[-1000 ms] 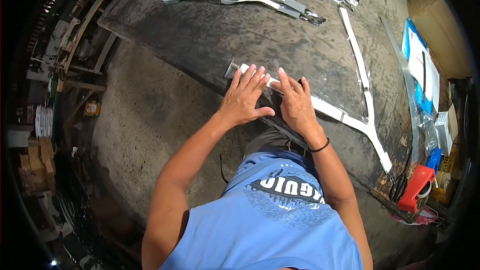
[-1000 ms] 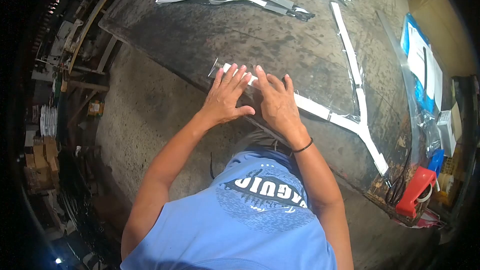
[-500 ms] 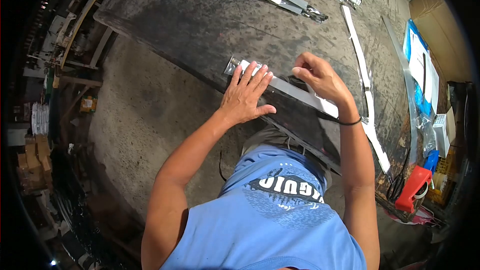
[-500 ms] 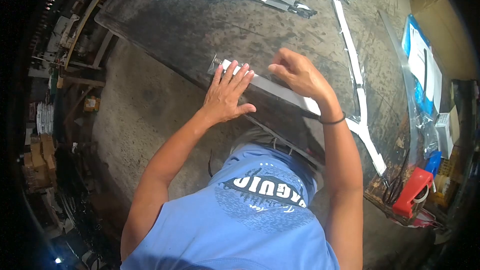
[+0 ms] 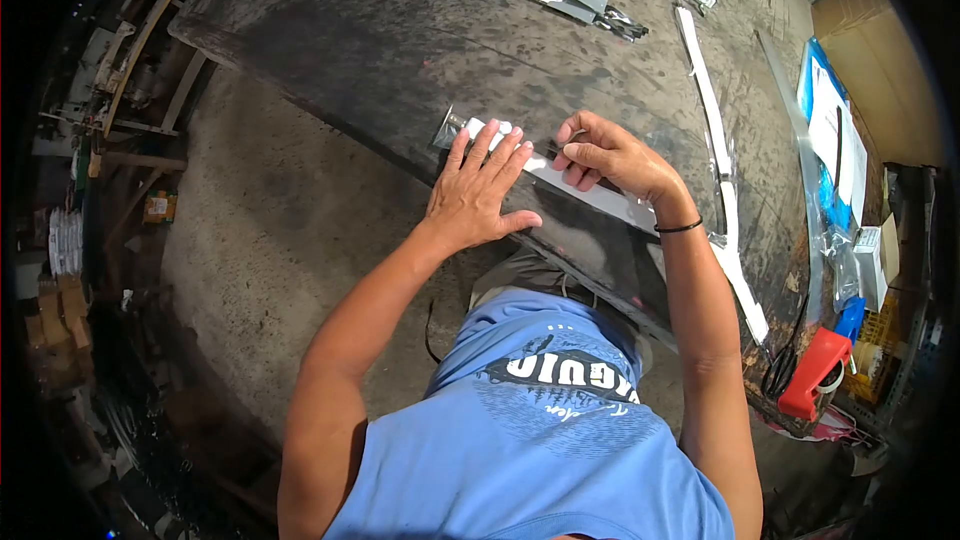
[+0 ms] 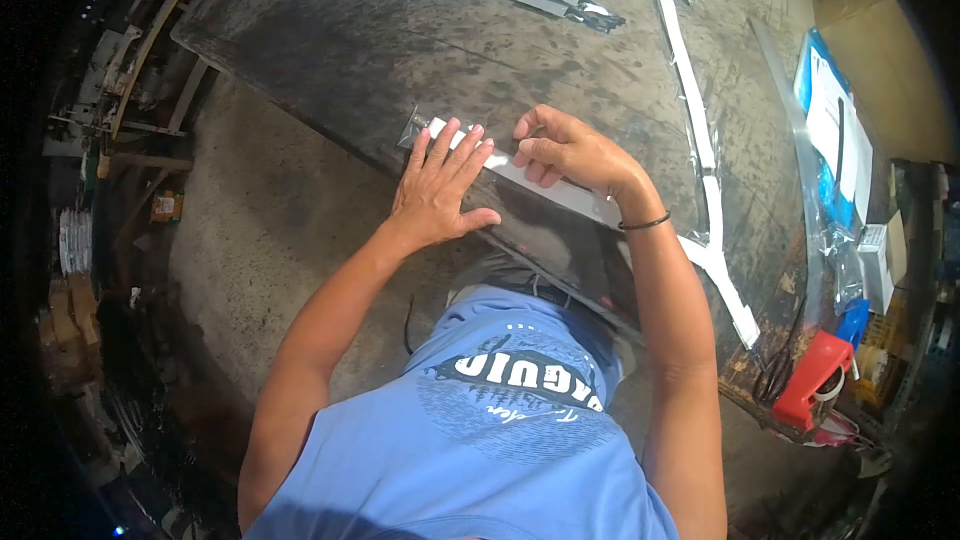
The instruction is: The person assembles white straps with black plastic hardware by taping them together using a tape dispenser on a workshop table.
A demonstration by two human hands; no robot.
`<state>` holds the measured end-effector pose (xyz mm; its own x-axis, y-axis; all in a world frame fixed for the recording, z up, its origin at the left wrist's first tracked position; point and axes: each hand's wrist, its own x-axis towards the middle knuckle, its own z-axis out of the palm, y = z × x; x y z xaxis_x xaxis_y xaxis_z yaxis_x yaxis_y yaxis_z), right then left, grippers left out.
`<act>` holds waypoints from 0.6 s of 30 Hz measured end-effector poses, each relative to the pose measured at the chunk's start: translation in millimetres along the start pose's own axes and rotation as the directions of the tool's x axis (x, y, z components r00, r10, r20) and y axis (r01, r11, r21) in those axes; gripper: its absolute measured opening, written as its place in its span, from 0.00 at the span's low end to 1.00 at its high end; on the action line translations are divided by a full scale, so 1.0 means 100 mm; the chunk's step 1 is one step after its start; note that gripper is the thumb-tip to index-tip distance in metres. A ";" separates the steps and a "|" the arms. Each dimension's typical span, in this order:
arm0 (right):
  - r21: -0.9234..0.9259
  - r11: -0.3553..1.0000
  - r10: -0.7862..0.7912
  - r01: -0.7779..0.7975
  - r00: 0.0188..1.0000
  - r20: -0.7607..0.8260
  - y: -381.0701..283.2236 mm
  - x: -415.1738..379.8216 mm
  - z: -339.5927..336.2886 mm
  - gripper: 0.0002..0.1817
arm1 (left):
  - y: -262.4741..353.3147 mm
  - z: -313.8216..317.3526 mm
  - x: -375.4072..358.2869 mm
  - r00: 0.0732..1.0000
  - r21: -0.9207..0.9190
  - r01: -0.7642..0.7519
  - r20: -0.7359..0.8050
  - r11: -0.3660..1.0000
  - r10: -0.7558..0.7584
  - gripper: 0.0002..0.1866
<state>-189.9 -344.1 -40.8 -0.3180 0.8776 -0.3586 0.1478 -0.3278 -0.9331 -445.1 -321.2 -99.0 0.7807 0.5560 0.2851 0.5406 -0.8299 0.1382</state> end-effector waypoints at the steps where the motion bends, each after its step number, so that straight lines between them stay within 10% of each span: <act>1: 0.040 0.999 0.016 -0.014 0.999 -0.029 0.01 0.00 -0.01 0.14 | 0.00 0.00 0.01 1.000 -0.001 0.003 -0.002 1.000 -0.003 0.49; 18: -0.560 0.824 0.251 -0.082 0.940 0.232 -0.35 0.52 -0.13 0.09 | 0.01 -0.03 0.03 1.000 0.010 -0.003 -0.016 1.000 0.003 0.48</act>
<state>-199.6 -282.7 -26.2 -0.4787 0.6615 -0.5773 0.6724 -0.1466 -0.7255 -443.5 -320.3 -95.3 0.7774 0.5527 0.3004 0.5414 -0.8310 0.1279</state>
